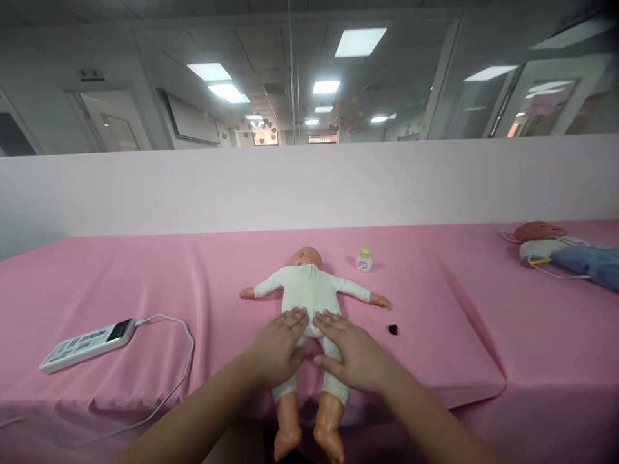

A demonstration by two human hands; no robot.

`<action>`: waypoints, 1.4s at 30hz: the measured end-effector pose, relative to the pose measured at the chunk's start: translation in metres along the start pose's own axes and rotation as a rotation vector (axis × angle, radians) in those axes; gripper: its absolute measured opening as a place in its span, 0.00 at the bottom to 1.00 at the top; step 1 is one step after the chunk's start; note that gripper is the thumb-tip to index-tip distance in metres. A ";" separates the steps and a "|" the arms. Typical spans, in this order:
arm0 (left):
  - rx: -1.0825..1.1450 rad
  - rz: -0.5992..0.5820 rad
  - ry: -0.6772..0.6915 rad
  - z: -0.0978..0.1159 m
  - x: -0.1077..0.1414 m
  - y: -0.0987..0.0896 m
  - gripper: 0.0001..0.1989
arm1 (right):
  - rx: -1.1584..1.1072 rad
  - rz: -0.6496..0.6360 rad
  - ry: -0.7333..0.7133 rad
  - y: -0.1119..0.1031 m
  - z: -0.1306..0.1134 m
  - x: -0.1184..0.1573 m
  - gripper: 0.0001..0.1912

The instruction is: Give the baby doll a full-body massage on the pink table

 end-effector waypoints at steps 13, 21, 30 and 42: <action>0.018 -0.004 -0.007 -0.012 -0.016 -0.022 0.42 | -0.061 0.033 0.002 -0.006 0.017 -0.021 0.46; 0.046 0.002 0.008 -0.026 -0.011 -0.006 0.41 | -0.096 -0.008 -0.043 0.009 0.017 -0.023 0.49; 0.062 0.044 0.030 -0.042 -0.036 -0.018 0.43 | -0.045 0.005 0.000 0.003 0.031 -0.048 0.52; 0.133 0.094 0.012 -0.049 -0.041 -0.019 0.39 | -0.133 0.081 0.006 0.002 0.046 -0.050 0.46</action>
Point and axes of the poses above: each hand's wrist, its own x-axis away from the middle knuckle, its own y-axis out of the palm, z = x × y, the point moved 6 cm from there along -x, towards the middle knuckle, and after that the axes turned 12 degrees about x, right-handed, at the moved point
